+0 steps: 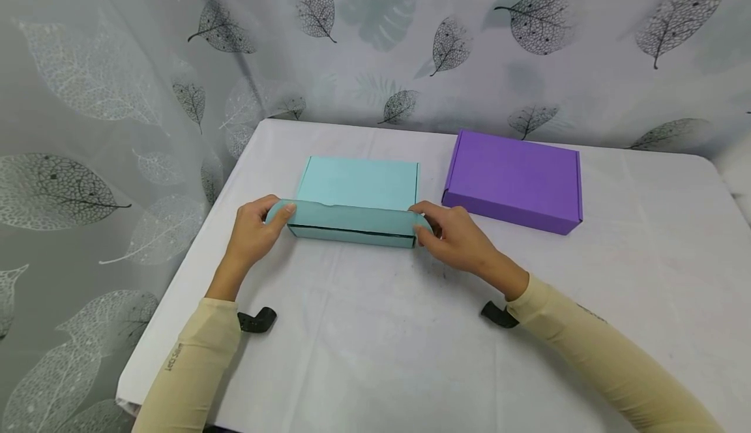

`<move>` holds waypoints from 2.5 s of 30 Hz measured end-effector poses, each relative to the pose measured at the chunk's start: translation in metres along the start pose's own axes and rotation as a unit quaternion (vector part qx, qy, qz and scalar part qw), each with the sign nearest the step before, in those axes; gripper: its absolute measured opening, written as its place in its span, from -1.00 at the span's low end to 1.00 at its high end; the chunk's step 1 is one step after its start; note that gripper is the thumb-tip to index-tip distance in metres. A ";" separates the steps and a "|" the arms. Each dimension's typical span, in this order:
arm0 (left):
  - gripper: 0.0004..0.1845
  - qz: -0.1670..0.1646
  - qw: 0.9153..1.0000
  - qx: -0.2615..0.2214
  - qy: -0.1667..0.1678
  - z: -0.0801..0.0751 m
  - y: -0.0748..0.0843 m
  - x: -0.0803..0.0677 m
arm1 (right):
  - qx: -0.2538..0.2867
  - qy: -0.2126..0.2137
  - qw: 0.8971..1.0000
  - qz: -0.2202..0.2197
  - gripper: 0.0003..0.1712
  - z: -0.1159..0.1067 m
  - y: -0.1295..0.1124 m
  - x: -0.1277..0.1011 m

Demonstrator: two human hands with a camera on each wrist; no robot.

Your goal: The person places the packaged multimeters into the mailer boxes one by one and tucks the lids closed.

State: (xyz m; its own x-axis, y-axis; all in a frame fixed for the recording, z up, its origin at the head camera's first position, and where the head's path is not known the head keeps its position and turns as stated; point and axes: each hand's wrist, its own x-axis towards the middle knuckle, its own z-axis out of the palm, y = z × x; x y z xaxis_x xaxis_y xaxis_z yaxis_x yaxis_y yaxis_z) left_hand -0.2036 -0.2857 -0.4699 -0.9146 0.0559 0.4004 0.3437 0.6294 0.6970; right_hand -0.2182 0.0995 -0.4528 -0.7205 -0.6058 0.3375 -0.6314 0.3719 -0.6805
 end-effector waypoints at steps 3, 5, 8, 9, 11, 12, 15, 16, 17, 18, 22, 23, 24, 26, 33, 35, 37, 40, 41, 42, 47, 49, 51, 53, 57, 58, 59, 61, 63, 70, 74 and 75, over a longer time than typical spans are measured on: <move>-0.75 -0.007 1.000 0.003 -0.006 0.000 0.000 0.000 | 0.000 -0.004 1.000 0.001 -0.66 0.000 0.001 -0.001; -0.74 -0.010 1.000 0.006 -0.008 -0.001 0.000 0.000 | 0.000 -0.008 1.000 0.002 -0.67 0.000 0.001 -0.001; -0.75 -0.012 1.000 0.008 -0.013 -0.001 0.001 0.000 | 0.000 -0.013 1.000 0.004 -0.70 0.000 0.002 -0.001; -0.75 -0.012 1.000 0.009 -0.014 -0.001 0.001 0.000 | 0.000 -0.013 1.000 0.005 -0.71 0.000 0.002 -0.001; -0.75 -0.013 1.000 0.009 -0.018 -0.002 0.002 0.000 | -0.003 -0.013 1.000 0.006 -0.72 0.001 0.002 0.000; -0.75 -0.014 1.000 0.009 -0.020 -0.003 0.002 0.000 | -0.007 -0.012 1.000 0.006 -0.73 0.002 0.003 0.000; -0.75 -0.018 0.999 0.010 -0.028 -0.006 0.003 -0.001 | -0.018 -0.010 1.000 0.005 -0.73 0.003 0.003 0.000; -0.75 -0.020 0.999 0.012 -0.031 -0.007 0.003 -0.001 | -0.022 -0.011 1.000 0.005 -0.73 0.003 0.002 0.000; -0.75 -0.021 0.999 0.014 -0.033 -0.008 0.003 -0.001 | -0.021 -0.014 1.000 0.005 -0.74 0.003 0.002 0.000; -0.76 -0.021 0.999 0.016 -0.035 -0.009 0.004 -0.001 | -0.019 -0.018 1.000 0.006 -0.74 0.003 0.002 0.000; -0.76 -0.025 0.998 0.022 -0.045 -0.013 0.007 -0.003 | 0.000 -0.037 0.999 0.015 -0.70 0.000 -0.001 -0.001; -0.77 -0.026 0.998 0.023 -0.049 -0.013 0.008 -0.003 | 0.004 -0.041 0.999 0.019 -0.70 -0.001 -0.001 -0.001; -0.77 -0.028 0.998 0.025 -0.053 -0.014 0.009 -0.003 | 0.003 -0.043 0.999 0.021 -0.69 -0.002 -0.002 -0.002; -0.78 -0.032 0.997 0.032 -0.058 -0.016 0.012 -0.003 | 0.001 -0.048 0.999 0.021 -0.69 -0.004 -0.003 -0.003; -0.74 -0.048 0.995 0.066 -0.059 -0.028 0.030 -0.004 | -0.001 -0.073 0.997 0.029 -0.63 -0.005 -0.008 -0.004; -0.73 -0.057 0.994 0.075 -0.060 -0.030 0.035 -0.005 | 0.005 -0.083 0.996 0.037 -0.63 -0.006 -0.009 -0.006; -0.73 -0.064 0.992 0.084 -0.062 -0.032 0.041 -0.007 | 0.013 -0.091 0.995 0.041 -0.64 -0.007 -0.009 -0.007; -0.73 -0.076 0.991 0.090 -0.069 -0.034 0.047 -0.009 | 0.021 -0.098 0.994 0.045 -0.63 -0.010 -0.009 -0.009; -0.72 -0.079 0.990 0.091 -0.073 -0.034 0.049 -0.009 | 0.023 -0.099 0.994 0.045 -0.63 -0.010 -0.009 -0.010; -0.71 -0.084 0.989 0.090 -0.076 -0.035 0.050 -0.010 | 0.027 -0.100 0.994 0.045 -0.63 -0.011 -0.009 -0.011; -0.62 -0.107 0.987 0.086 -0.082 -0.033 0.053 -0.011 | 0.043 -0.103 0.993 0.047 -0.67 -0.011 -0.010 -0.013; -0.63 -0.113 0.987 0.086 -0.077 -0.032 0.054 -0.012 | 0.052 -0.102 0.992 0.048 -0.71 -0.011 -0.010 -0.013; -0.67 -0.117 0.987 0.087 -0.072 -0.030 0.054 -0.012 | 0.058 -0.103 0.992 0.051 -0.74 -0.010 -0.009 -0.014; -0.73 -0.119 0.986 0.087 -0.070 -0.029 0.054 -0.013 | 0.065 -0.104 0.991 0.050 -0.76 -0.009 -0.009 -0.014; -0.80 -0.120 0.986 0.088 -0.077 -0.026 0.053 -0.015 | 0.061 -0.106 0.991 0.053 -0.73 -0.007 -0.010 -0.016; -0.80 -0.119 0.986 0.088 -0.079 -0.025 0.053 -0.015 | 0.062 -0.105 0.991 0.054 -0.72 -0.006 -0.010 -0.017; -0.81 -0.118 0.986 0.088 -0.080 -0.024 0.053 -0.016 | 0.063 -0.104 0.991 0.058 -0.70 -0.006 -0.010 -0.017; -0.79 -0.117 0.986 0.089 -0.080 -0.022 0.053 -0.017 | 0.060 -0.100 0.990 0.073 -0.69 -0.005 -0.010 -0.019; -0.77 -0.116 0.986 0.090 -0.078 -0.021 0.054 -0.018 | 0.062 -0.095 0.988 0.102 -0.68 -0.004 -0.012 -0.020; -0.73 -0.120 0.986 0.089 -0.074 -0.019 0.055 -0.019 | 0.088 -0.068 0.975 0.195 -0.63 -0.003 -0.028 -0.021; -0.72 -0.119 0.986 0.089 -0.071 -0.021 0.055 -0.019 | 0.097 -0.041 0.976 0.189 -0.69 0.002 -0.029 -0.024; -0.73 -0.119 0.986 0.090 -0.070 -0.021 0.054 -0.019 | 0.099 -0.034 0.977 0.187 -0.71 0.004 -0.029 -0.025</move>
State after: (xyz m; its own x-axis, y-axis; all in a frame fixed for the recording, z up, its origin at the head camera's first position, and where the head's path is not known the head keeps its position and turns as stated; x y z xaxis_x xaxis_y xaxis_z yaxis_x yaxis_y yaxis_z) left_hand -0.1627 -0.2688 -0.4275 -0.9895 -0.0115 0.1443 0.0845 0.7636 0.6401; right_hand -0.1813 0.1011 -0.4440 -0.8649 -0.5020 0.0017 -0.2551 0.4367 -0.8627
